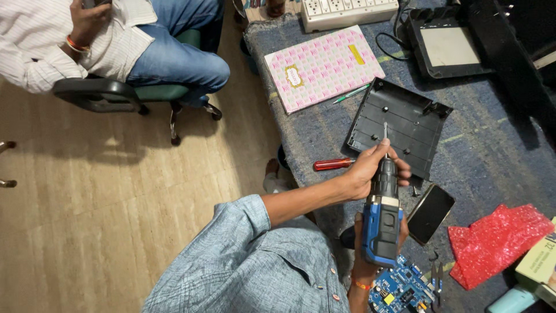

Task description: The person disassembles a black plastic housing, removes a blue circuit board, and uses a cordless drill to remove screws from the housing. The person then places the housing and circuit board on the workbench.

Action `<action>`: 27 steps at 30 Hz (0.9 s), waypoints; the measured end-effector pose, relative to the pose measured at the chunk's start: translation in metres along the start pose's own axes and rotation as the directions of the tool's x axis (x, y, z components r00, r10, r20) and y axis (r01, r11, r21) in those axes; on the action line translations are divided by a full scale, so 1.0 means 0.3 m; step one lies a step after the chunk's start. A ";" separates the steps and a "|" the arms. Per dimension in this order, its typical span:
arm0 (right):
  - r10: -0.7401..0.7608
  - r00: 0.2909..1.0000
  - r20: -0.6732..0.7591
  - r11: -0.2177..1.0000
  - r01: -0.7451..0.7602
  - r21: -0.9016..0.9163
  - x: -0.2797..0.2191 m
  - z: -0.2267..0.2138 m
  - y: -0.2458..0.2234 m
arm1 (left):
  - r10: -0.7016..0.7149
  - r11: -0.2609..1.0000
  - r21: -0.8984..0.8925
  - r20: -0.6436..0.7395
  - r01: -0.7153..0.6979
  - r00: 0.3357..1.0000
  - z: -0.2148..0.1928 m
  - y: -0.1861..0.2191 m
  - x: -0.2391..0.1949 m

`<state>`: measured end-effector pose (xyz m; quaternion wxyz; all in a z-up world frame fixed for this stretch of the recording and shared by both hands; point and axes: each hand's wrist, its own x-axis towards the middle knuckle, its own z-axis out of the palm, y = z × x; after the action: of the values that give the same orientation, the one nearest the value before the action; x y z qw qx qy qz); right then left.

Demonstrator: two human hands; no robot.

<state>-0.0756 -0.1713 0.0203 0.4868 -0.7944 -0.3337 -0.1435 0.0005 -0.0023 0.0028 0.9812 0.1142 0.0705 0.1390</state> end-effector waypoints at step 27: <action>0.244 0.969 -0.038 0.966 -0.239 0.097 -0.080 0.026 0.043 | -0.070 0.998 0.010 0.026 0.070 0.997 0.081 0.012 -0.065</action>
<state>-0.0854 -0.1777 -0.0054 0.5447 -0.8021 -0.2285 -0.0873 -0.0150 -0.0095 0.0293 0.9858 0.1178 0.0620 0.1028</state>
